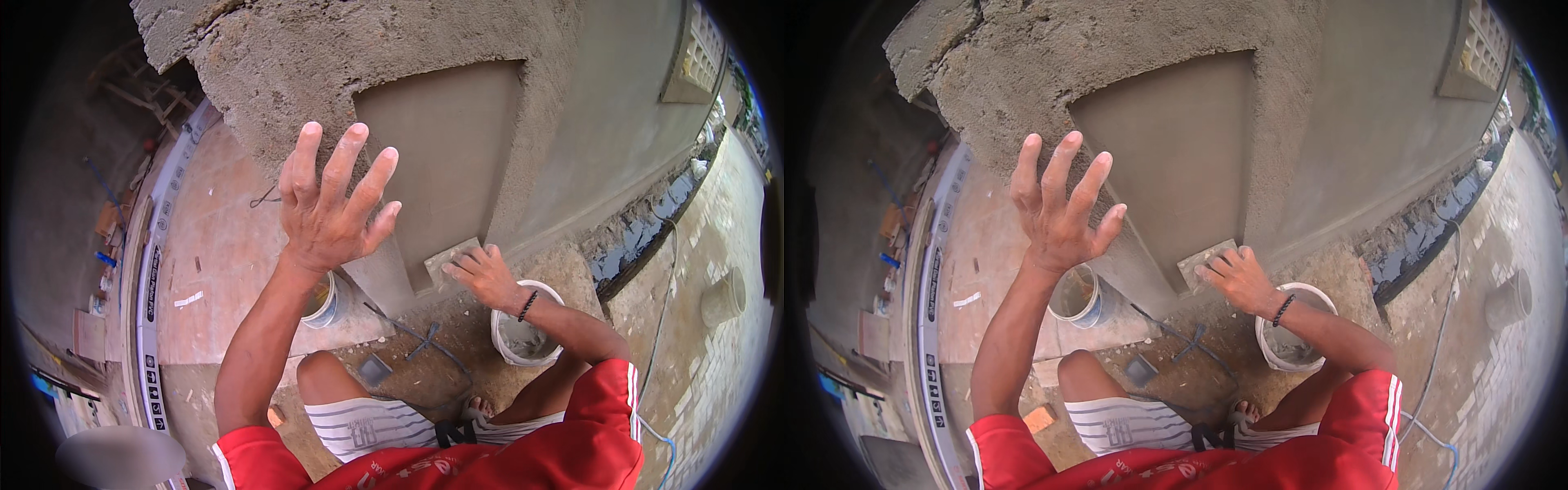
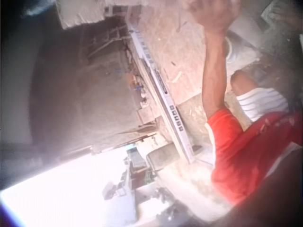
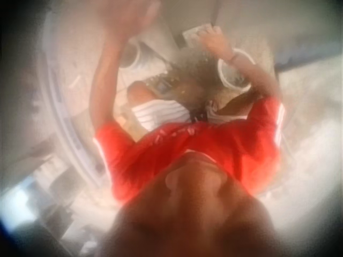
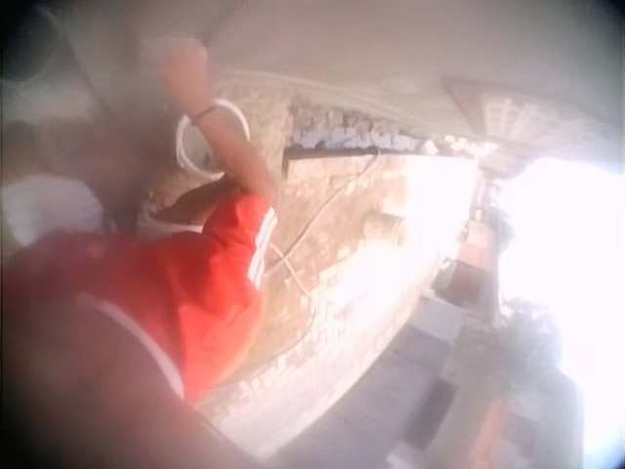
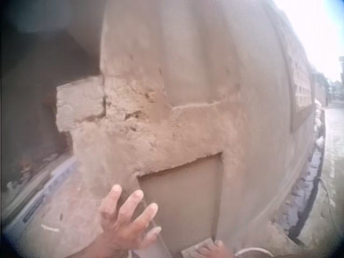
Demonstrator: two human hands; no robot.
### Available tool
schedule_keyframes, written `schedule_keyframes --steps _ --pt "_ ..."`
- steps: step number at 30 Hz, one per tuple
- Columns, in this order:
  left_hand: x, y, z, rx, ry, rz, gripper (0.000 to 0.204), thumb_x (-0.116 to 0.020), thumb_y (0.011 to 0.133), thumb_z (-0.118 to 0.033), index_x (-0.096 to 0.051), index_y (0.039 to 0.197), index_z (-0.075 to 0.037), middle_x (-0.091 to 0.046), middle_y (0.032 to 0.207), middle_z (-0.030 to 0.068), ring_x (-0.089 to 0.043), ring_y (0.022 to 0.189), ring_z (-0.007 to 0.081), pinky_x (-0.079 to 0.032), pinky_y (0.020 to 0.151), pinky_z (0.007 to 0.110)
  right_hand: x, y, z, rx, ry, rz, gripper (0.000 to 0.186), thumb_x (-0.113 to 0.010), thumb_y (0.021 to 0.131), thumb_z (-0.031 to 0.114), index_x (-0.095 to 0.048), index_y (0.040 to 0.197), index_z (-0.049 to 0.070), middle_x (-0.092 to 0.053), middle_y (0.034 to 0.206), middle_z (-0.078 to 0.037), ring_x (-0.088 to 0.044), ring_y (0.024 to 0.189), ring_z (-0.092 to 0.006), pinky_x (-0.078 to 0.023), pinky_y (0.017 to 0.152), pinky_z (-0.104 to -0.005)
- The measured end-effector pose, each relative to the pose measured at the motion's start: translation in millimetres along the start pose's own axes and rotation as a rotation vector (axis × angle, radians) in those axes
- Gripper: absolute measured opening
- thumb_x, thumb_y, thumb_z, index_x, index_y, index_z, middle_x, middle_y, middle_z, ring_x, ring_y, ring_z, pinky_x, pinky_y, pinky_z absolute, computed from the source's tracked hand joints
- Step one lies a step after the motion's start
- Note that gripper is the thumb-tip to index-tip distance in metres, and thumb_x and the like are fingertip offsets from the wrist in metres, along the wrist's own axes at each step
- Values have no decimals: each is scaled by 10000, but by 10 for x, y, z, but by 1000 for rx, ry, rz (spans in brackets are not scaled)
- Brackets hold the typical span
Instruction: The person uses a trowel to apply and smooth cement plaster onto a recessed rectangular section of an exterior wall. The person repeatedly scoops plaster from a bucket and spreads it evenly across the surface.
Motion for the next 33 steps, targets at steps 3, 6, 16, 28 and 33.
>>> schedule_keyframes --steps 3,6,16,28,33 --pt "-8 -15 20 -18 -39 -42 468 -599 831 -407 -580 1225 -155 -444 1374 124 -312 1320 403 -316 1028 483 305 33 35 -271 487 84 457 -610 883 163 -491 1321 112 -580 1100 -46 -540 1023 -215 -418 807 -377" --pt "-45 -69 71 -42 -145 -174 446 -580 855 -369 -553 1213 -103 -431 1360 164 -324 1304 418 -331 1021 499 584 201 -36 -577 1695 -152 492 -608 933 250 -444 1347 40 -595 1128 -55 -567 1028 -176 -468 837 -325" --pt "-38 -169 215 -22 -415 -341 490 -531 889 -184 -349 1327 -61 -370 1359 233 -380 1262 427 -332 1028 556 1375 747 163 -269 733 -426 429 -698 797 144 -593 1212 118 -578 1106 -41 -551 976 -173 -425 822 -354" --pt "-30 -186 206 -23 -430 -368 443 -540 869 -131 -393 1281 -56 -410 1314 229 -419 1221 440 -365 995 548 1890 1464 30 100 -395 -436 407 -590 783 149 -603 1190 155 -548 1053 -27 -499 978 -214 -354 799 -392" --pt "-25 -163 177 -32 -439 -367 440 -547 858 -129 -405 1268 -53 -427 1297 226 -421 1218 438 -375 987 546 1485 1251 60 108 -394 -326 395 -576 801 144 -594 1195 145 -543 1059 -33 -496 969 -208 -361 775 -387"
Point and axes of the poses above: each hand's wrist, its own y-axis towards the middle knuckle, its own x-axis out of the back of the hand, z = x × y, the point moved 2 cm from there along y, towards the middle knuckle
